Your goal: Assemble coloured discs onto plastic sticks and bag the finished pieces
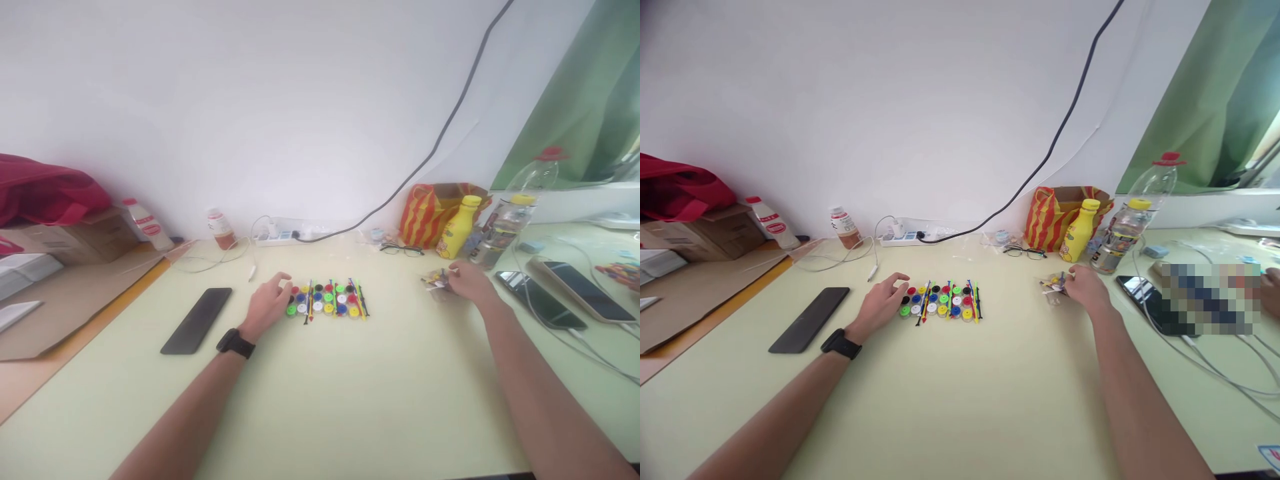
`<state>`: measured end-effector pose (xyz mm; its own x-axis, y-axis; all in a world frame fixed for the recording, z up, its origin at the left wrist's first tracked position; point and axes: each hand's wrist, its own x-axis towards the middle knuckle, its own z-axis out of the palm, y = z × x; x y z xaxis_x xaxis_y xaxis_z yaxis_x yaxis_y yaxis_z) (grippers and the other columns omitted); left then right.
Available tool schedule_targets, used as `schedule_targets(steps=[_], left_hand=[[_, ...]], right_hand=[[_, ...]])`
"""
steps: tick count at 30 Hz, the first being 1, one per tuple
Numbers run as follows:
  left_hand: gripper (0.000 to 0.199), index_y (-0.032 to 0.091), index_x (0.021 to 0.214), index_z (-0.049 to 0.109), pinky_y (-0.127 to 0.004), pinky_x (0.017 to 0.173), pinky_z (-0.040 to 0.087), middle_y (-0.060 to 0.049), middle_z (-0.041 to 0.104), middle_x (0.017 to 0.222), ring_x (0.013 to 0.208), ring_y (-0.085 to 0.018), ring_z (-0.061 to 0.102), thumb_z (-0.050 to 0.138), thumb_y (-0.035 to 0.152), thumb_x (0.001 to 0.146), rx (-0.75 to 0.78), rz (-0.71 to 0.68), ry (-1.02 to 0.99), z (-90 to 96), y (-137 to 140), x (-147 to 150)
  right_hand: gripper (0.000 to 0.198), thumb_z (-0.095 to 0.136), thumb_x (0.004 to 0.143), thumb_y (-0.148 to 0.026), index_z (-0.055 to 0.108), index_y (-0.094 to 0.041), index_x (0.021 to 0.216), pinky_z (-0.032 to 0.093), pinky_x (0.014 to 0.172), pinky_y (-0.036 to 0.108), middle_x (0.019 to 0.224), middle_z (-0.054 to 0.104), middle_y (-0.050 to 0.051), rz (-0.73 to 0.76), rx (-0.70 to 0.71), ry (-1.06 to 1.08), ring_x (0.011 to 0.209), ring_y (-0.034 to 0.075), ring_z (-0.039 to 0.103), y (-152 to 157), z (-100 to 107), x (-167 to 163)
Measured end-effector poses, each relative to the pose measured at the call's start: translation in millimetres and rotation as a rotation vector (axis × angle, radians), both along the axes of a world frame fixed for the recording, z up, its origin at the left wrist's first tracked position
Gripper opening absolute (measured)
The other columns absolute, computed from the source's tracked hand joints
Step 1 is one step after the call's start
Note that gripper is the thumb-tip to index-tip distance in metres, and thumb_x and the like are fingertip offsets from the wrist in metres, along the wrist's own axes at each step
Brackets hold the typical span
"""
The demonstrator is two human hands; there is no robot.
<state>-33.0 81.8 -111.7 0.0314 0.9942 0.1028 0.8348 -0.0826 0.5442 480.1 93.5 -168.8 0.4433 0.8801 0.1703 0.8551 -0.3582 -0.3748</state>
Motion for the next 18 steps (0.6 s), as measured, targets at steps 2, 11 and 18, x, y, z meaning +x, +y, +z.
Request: schedule_targets(steps=[2,11,18], left_hand=[[0.037,0.026,0.123,0.063,-0.03,0.069,0.041,0.002,0.073,0.073,0.075,-0.022,0.069,0.044,0.044,0.098,-0.016,-0.006,-0.052,-0.8,0.7,0.2],[0.071,0.025,0.147,0.05,-0.03,0.069,0.042,0.0,0.064,0.083,0.074,-0.02,0.06,0.061,0.066,0.09,-0.007,-0.313,-0.027,3.4,9.5,-29.3],[0.102,0.031,0.155,0.047,-0.033,0.083,0.046,-0.002,0.056,0.098,0.089,-0.021,0.057,0.088,0.06,0.067,-0.161,-0.511,-0.054,1.3,15.3,-48.1]], right_hand=[[0.04,0.057,0.082,-0.018,0.071,-0.015,0.119,0.052,0.083,0.039,0.113,0.075,0.017,0.018,0.014,0.021,0.106,0.033,0.07,0.0,0.0,-3.6],[0.041,0.053,0.085,-0.017,0.07,-0.018,0.122,0.054,0.064,0.033,0.088,0.073,0.008,0.162,0.243,0.179,0.069,0.023,0.072,-6.1,13.2,-24.1],[0.031,0.051,0.098,-0.035,0.072,-0.02,0.115,0.059,0.07,0.039,0.099,0.071,0.011,0.395,0.538,0.103,0.076,0.024,0.067,-7.2,37.0,-47.2]])
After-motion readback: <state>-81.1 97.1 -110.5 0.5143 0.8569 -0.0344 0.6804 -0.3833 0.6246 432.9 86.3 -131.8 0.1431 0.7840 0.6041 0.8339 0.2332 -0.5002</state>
